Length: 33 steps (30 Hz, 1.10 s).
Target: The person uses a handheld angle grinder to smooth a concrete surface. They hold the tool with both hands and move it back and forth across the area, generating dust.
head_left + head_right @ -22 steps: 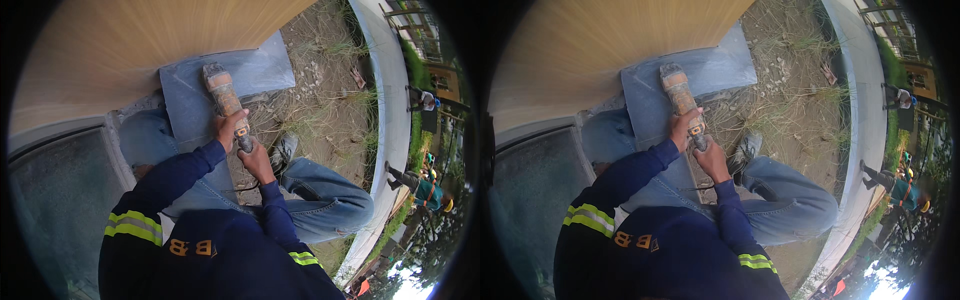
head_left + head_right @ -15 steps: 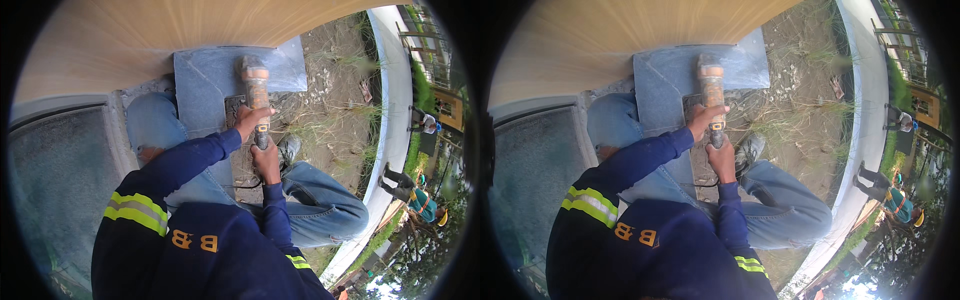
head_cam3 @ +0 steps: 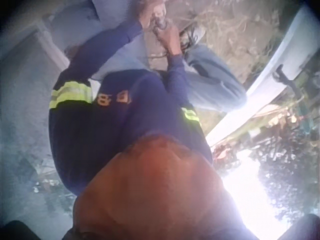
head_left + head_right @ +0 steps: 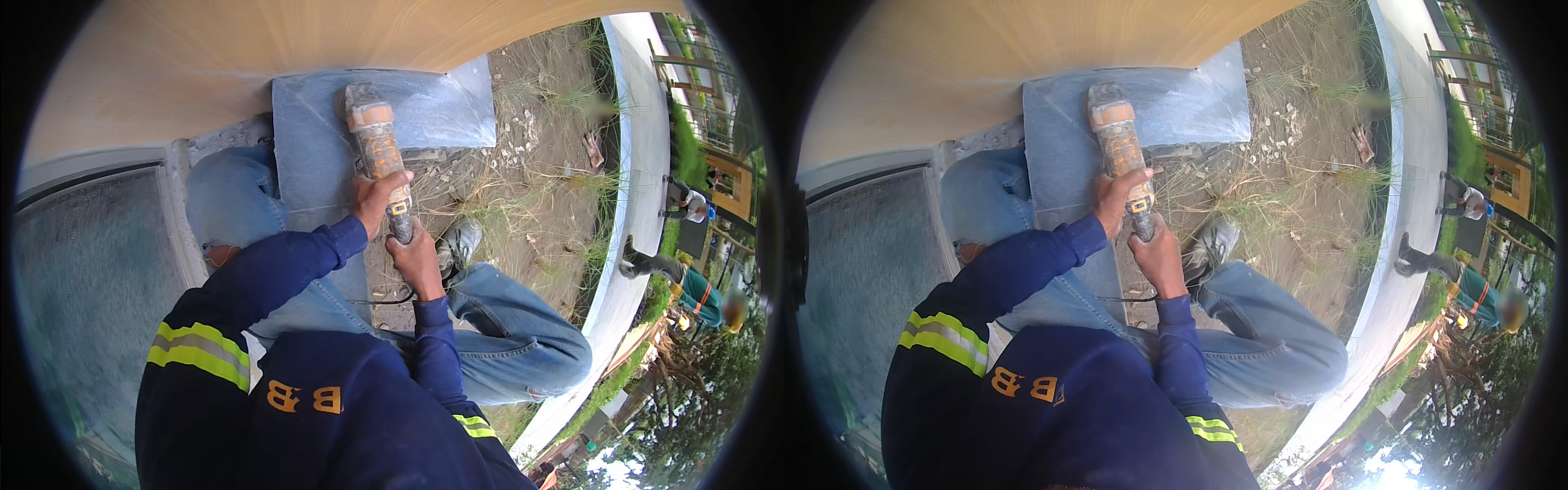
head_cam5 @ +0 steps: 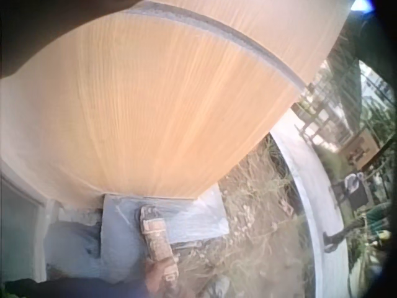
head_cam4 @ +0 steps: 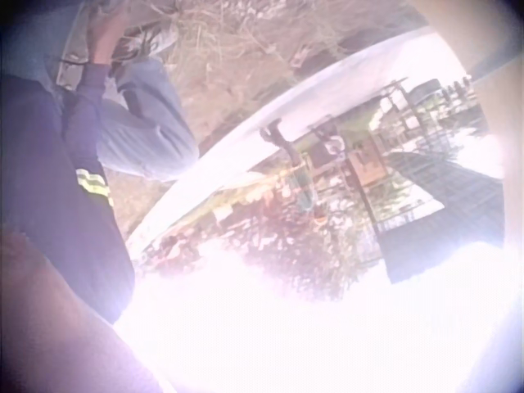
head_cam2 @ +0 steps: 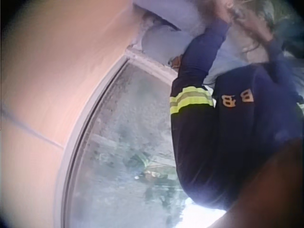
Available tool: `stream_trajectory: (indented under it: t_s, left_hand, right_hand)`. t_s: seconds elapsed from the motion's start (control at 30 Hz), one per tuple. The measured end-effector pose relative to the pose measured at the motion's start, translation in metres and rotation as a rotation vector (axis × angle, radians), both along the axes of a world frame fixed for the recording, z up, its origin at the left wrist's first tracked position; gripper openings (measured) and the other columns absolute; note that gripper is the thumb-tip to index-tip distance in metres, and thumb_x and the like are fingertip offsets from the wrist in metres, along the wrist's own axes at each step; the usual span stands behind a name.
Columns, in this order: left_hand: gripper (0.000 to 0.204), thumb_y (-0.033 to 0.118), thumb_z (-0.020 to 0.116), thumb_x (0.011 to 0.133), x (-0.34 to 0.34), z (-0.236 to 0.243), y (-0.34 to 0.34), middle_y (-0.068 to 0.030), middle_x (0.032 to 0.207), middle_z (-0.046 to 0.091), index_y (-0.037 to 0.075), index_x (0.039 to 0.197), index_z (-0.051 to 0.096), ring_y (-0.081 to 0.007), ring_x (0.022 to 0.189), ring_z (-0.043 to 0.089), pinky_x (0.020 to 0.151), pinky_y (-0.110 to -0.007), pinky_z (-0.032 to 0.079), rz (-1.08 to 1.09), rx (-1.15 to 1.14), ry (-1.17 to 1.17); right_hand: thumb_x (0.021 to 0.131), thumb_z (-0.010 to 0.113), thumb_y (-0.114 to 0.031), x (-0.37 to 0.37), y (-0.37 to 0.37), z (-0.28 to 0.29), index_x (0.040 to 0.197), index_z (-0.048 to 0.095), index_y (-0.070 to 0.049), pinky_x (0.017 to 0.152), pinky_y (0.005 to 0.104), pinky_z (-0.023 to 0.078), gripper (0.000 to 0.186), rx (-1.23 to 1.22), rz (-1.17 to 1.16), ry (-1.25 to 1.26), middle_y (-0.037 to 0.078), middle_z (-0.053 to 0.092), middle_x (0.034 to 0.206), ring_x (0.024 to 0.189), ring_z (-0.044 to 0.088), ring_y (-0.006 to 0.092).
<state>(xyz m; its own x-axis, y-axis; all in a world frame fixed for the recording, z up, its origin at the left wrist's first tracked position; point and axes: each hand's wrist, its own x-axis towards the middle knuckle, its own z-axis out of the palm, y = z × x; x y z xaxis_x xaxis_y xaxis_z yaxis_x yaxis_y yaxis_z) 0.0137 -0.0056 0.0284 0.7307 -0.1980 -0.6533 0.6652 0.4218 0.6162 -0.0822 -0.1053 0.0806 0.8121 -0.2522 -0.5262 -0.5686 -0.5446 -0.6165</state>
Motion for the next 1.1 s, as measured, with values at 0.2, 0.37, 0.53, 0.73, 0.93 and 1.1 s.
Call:
stream_trajectory:
  t_s: [0.2,0.37,0.53,0.73,0.93,1.1]
  left_hand:
    - [0.04,0.03,0.084,0.08,0.016,0.011,-0.007,-0.0079,0.085,0.07,-0.002,0.1,0.071,-0.0159,0.071,0.068,0.065,-0.032,0.053,-0.134,-0.047,-0.013]
    - [0.039,0.029,0.084,0.079,0.037,-0.003,-0.045,-0.008,0.085,0.07,-0.002,0.1,0.072,-0.0161,0.072,0.066,0.067,-0.033,0.052,-0.408,-0.089,-0.13]
    - [0.033,0.025,0.083,0.077,0.032,0.002,-0.041,-0.0076,0.081,0.071,-0.001,0.094,0.073,-0.0161,0.067,0.065,0.064,-0.034,0.052,-0.249,-0.088,-0.109]
    - [0.029,0.025,0.083,0.075,0.013,0.002,-0.001,-0.006,0.076,0.068,0.001,0.086,0.069,-0.017,0.065,0.066,0.063,-0.034,0.053,-0.051,-0.056,-0.03]
    - [0.033,0.026,0.083,0.077,0.027,0.008,-0.017,-0.0068,0.082,0.068,0.0,0.093,0.07,-0.0155,0.068,0.065,0.064,-0.033,0.052,-0.152,-0.096,-0.063]
    - [0.037,0.026,0.084,0.077,0.033,0.0,-0.038,-0.0088,0.088,0.071,-0.001,0.1,0.072,-0.0161,0.073,0.066,0.068,-0.033,0.052,-0.337,-0.107,-0.105]
  right_hand:
    - [0.081,0.068,-0.016,0.008,-0.002,0.008,0.112,0.062,0.006,0.075,0.0475,0.053,0.038,0.063,-0.162,0.061,0.029,0.069,0.085,0.079,0.07,0.0425]
    - [0.083,0.066,-0.013,0.011,-0.01,0.003,0.108,0.06,0.007,0.062,0.041,0.052,0.033,0.13,-0.404,-0.008,0.014,0.064,0.073,0.062,0.064,0.0234]
    - [0.083,0.066,-0.012,0.01,-0.009,-0.001,0.109,0.061,0.007,0.064,0.0406,0.052,0.033,0.04,-0.299,-0.024,0.016,0.065,0.076,0.066,0.065,0.024]
    - [0.081,0.069,-0.017,0.005,0.004,-0.005,0.111,0.062,0.007,0.074,0.0447,0.054,0.039,0.038,-0.089,-0.018,0.025,0.069,0.081,0.074,0.07,0.036]
    - [0.083,0.067,-0.015,0.01,0.002,0.001,0.111,0.06,0.007,0.07,0.0449,0.054,0.036,0.036,-0.187,-0.034,0.021,0.067,0.077,0.071,0.07,0.0337]
    - [0.084,0.066,-0.012,0.018,0.011,0.026,0.11,0.06,0.009,0.063,0.0414,0.053,0.034,0.097,-0.373,0.03,0.015,0.066,0.074,0.066,0.068,0.0245]
